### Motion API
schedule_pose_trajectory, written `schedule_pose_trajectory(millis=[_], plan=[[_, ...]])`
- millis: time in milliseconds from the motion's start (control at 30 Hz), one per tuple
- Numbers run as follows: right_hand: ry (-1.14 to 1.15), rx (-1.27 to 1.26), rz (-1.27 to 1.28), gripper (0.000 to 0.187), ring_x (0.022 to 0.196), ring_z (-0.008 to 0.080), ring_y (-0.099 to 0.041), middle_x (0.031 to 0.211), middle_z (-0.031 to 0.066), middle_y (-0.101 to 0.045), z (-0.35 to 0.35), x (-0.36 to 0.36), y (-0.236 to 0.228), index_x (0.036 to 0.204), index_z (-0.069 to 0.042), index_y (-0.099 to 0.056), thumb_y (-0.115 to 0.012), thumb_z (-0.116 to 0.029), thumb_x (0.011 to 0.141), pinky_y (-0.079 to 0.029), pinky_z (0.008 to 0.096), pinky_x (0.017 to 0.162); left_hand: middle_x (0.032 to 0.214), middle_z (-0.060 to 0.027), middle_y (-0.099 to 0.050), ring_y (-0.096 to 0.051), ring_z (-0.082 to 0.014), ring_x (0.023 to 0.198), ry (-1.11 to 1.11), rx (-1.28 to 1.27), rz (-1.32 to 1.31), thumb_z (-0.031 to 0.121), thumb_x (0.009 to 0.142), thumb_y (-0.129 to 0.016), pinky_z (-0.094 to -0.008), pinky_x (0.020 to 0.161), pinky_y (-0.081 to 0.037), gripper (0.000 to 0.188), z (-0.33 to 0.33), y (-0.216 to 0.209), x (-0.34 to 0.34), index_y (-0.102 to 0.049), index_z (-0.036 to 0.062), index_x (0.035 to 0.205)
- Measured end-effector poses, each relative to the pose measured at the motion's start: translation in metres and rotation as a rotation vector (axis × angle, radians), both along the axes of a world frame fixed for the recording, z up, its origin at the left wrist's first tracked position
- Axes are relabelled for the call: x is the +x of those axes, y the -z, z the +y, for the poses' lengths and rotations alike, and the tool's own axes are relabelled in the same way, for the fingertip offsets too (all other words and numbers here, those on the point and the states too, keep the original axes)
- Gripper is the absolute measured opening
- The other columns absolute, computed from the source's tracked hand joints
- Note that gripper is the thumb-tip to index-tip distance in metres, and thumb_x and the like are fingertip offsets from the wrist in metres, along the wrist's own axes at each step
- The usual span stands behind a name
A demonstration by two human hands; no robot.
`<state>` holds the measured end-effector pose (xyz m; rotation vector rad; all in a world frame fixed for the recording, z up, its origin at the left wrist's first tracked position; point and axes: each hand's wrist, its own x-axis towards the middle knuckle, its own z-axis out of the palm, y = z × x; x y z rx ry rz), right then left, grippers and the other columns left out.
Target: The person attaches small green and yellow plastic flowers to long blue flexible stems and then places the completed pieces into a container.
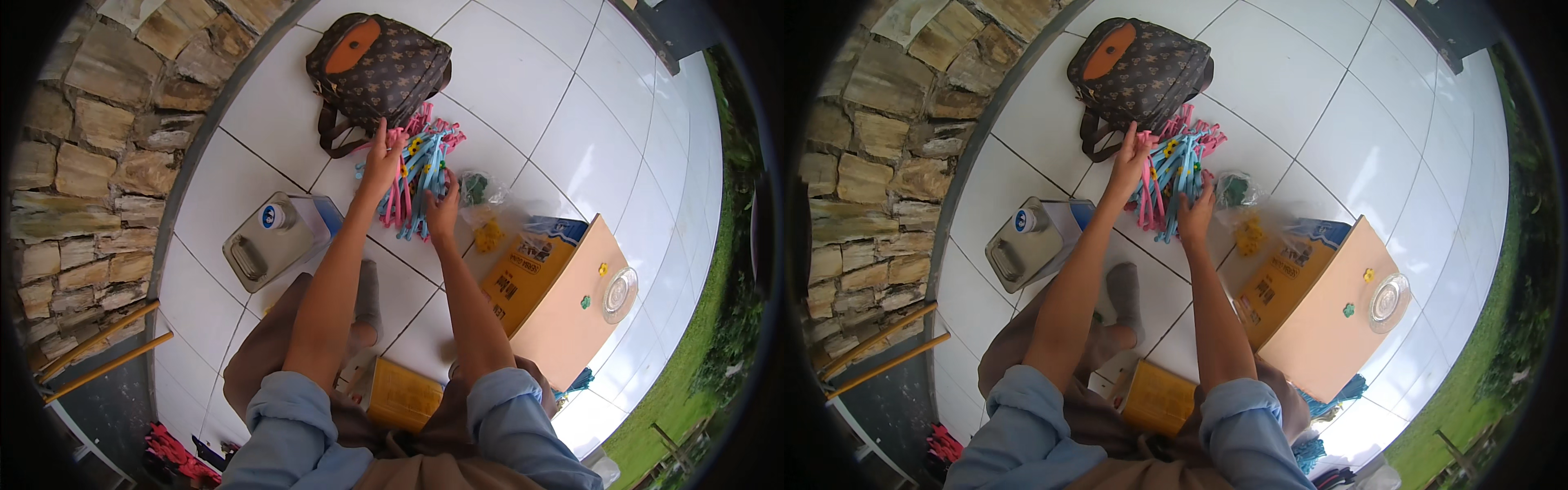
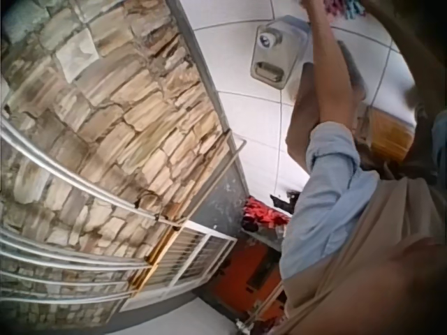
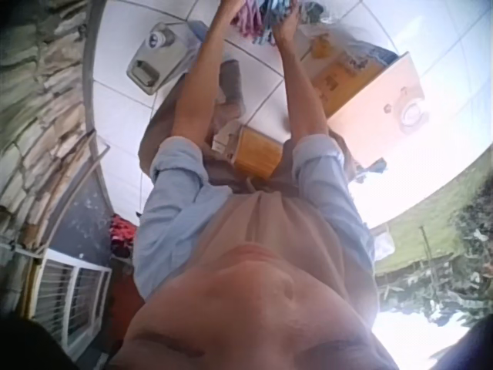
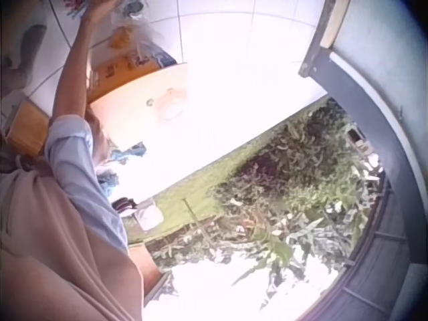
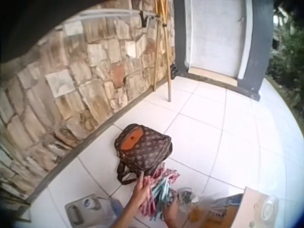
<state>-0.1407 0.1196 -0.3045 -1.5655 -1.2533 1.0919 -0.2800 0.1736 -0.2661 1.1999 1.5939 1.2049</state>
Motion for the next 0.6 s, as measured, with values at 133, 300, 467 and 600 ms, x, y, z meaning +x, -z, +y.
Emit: schedule_pose_trajectory(millis=[133,300,467,600], plan=[[-0.007,0.099,-0.222,0.062,0.118,0.0397,-0.031,0.128,0.0268,-0.031,-0.005,0.009,0.009,0.132,-0.008,-0.024,-0.056,-0.014,0.079,-0.025,0.0461,0.097,0.133,-0.0187,-0.028,-0.022,-0.0331,0.127,0.181,-0.157,0.938,0.036,0.083,-0.051,-0.0550,0.095,-0.026,0.071,-0.010,0.020,0.008,-0.014,0.0064,0.136],[0.002,0.085,-0.399,0.064,0.117,0.0427,-0.031,0.129,0.0291,-0.028,-0.010,-0.008,0.023,0.136,-0.007,-0.015,-0.049,-0.023,0.084,-0.024,0.0463,0.096,0.136,-0.0176,-0.023,-0.018,-0.0385,0.126,0.209,-0.247,0.812,0.039,0.083,-0.050,-0.0648,0.090,-0.023,0.066,-0.048,0.024,0.022,-0.020,0.0129,0.136],[-0.045,-0.019,-0.477,0.063,0.111,0.0442,-0.033,0.128,0.0298,-0.028,-0.010,-0.030,0.013,0.137,-0.008,-0.013,-0.046,-0.023,0.085,-0.025,0.0479,0.093,0.129,-0.0139,-0.030,-0.025,-0.0363,0.119,0.002,-0.130,1.001,0.036,0.086,-0.045,-0.0574,0.085,-0.030,0.050,-0.071,0.033,0.035,-0.033,0.0222,0.132],[-0.128,0.112,-0.573,0.070,0.116,0.0355,-0.033,0.134,0.0245,-0.024,-0.011,-0.026,0.027,0.137,-0.010,-0.012,-0.051,-0.020,0.081,-0.023,0.0492,0.093,0.132,-0.0101,-0.028,-0.020,-0.0331,0.123,0.103,-0.141,1.080,0.037,0.079,-0.054,-0.0577,0.097,-0.016,0.061,-0.072,0.045,0.024,-0.029,0.0259,0.133]])
